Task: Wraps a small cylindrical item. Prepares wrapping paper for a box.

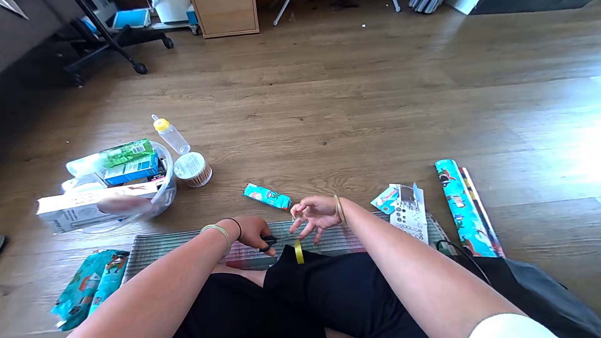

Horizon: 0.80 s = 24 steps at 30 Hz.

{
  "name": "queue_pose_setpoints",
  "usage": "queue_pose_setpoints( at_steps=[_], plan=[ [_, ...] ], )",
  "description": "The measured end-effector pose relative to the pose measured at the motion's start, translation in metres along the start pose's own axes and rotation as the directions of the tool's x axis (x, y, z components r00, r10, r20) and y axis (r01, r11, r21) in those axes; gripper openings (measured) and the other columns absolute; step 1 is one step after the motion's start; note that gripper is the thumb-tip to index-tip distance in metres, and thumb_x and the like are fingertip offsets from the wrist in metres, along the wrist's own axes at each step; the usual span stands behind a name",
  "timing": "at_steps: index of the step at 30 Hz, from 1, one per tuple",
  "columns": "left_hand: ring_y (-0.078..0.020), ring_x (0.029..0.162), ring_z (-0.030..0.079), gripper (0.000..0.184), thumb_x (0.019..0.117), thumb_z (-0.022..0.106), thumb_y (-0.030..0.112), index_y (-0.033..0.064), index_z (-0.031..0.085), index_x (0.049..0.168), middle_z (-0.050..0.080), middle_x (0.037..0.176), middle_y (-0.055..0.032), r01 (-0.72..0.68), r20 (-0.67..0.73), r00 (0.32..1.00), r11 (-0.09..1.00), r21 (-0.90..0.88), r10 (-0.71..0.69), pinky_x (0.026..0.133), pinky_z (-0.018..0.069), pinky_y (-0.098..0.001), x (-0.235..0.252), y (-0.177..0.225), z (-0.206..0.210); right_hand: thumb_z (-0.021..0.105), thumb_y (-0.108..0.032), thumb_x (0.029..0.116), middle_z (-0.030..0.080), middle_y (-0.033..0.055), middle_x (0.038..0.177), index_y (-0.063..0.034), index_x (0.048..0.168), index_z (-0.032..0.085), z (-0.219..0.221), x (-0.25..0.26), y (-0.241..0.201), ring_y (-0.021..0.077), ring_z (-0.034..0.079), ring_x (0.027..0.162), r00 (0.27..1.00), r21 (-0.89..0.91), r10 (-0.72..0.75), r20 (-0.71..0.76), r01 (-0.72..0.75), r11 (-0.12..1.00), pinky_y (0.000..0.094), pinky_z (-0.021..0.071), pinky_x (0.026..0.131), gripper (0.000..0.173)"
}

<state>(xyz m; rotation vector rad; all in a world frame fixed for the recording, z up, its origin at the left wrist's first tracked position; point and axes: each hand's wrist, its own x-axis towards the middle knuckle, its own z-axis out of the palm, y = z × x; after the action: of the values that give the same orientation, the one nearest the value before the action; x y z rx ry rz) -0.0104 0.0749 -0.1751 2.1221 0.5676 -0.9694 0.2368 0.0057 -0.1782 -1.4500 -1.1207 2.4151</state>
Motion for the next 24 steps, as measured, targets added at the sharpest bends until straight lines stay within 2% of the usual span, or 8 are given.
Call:
queue_pose_setpoints(
  at_steps=[7,15,24],
  plan=[
    [-0.0367,0.093,0.066,0.053,0.0990,0.064,0.051,0.0001,0.070,0.109,0.068,0.098,-0.0219,-0.011,0.002,1.000,0.999,0.034,0.011,0.086,0.0497,-0.0620,-0.0007,0.0032,-0.0015,0.018,-0.029,0.1068,0.066,0.0146,0.132,-0.0114,0.134,0.047,0.0017,-0.0007,-0.0013,0.0314,0.072,0.104,1.000,-0.006,-0.008,-0.003,0.008,1.000,0.0431,0.0590,0.071,0.043],
    [-0.0377,0.096,0.067,0.052,0.0989,0.065,0.051,0.0001,0.070,0.110,0.069,0.100,-0.0220,0.003,-0.001,1.000,0.999,0.049,-0.003,0.088,0.0497,-0.0628,-0.0020,0.0041,-0.0028,0.020,-0.028,0.1061,0.068,0.0138,0.127,-0.0123,0.133,0.047,0.0015,-0.0001,-0.0015,0.0298,0.073,0.101,1.000,0.022,-0.001,-0.006,0.002,1.000,0.0427,0.0590,0.069,0.041],
    [-0.0372,0.094,0.067,0.051,0.0989,0.065,0.050,0.0000,0.070,0.107,0.069,0.097,-0.0218,-0.010,-0.005,1.000,0.997,0.074,0.011,0.086,0.0500,-0.0620,0.0003,0.0020,-0.0028,0.019,-0.032,0.1076,0.071,0.0123,0.118,-0.0159,0.141,0.044,0.0029,0.0007,-0.0018,0.0220,0.072,0.096,1.000,-0.032,0.012,-0.009,-0.012,0.999,0.0361,0.0559,0.073,0.045]
  ],
)
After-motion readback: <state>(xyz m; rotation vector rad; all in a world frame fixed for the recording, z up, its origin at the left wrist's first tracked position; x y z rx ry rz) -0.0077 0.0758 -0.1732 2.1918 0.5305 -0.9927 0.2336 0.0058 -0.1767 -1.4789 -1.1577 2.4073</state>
